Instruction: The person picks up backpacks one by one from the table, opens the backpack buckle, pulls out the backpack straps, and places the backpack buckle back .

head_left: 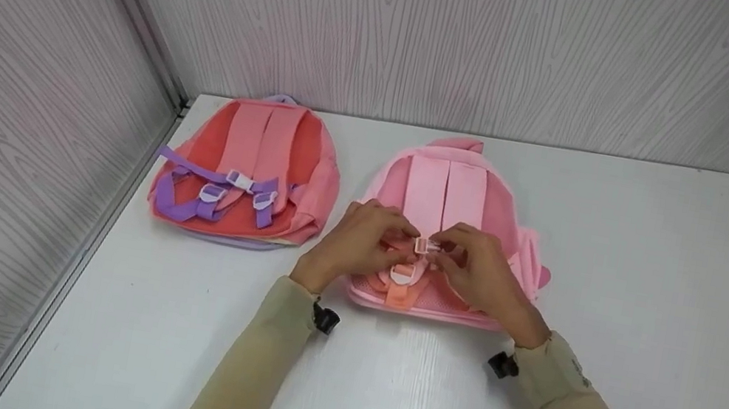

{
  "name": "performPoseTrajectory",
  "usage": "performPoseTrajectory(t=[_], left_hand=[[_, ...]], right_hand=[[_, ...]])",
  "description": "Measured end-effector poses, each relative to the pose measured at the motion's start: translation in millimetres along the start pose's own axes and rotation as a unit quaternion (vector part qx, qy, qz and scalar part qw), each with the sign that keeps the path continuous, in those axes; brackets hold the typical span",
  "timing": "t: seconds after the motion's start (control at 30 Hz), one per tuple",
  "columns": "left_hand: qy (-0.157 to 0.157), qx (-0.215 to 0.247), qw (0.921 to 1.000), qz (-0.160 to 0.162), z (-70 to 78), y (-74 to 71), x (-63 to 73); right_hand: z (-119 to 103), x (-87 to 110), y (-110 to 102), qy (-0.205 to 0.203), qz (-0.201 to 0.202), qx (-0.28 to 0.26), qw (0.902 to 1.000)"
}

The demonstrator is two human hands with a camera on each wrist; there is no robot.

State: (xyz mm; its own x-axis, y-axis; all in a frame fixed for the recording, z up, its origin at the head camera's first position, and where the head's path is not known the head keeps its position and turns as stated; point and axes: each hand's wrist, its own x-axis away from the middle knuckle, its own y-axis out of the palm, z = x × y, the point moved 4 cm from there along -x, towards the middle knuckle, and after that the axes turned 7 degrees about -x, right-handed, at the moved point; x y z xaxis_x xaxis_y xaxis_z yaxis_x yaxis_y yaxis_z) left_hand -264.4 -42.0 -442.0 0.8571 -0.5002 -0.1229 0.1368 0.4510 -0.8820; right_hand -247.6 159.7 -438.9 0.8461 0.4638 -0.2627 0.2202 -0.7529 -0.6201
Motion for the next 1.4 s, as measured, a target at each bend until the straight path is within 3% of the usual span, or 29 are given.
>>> performPoseTrajectory(t=[0.37,0.73,1.4], left_hand=[[0.003,-0.006,0.9999,-0.009,-0.1,-0.2,0.7],[0.033,0.034,0.9988,0.01,-0.6,-2.8,-0.9],[0.03,0.082,0.9962,0.001,0.7,-5.0,0.5]], right_hand=[[1,0.5,-1,0.002,0.003,0.002,1.0],[0,-0.1,-2,-0.011,0.012,-0.008,0.9998],[1,0.3,-8,-0.024,0.021,-0.01,0.9994]])
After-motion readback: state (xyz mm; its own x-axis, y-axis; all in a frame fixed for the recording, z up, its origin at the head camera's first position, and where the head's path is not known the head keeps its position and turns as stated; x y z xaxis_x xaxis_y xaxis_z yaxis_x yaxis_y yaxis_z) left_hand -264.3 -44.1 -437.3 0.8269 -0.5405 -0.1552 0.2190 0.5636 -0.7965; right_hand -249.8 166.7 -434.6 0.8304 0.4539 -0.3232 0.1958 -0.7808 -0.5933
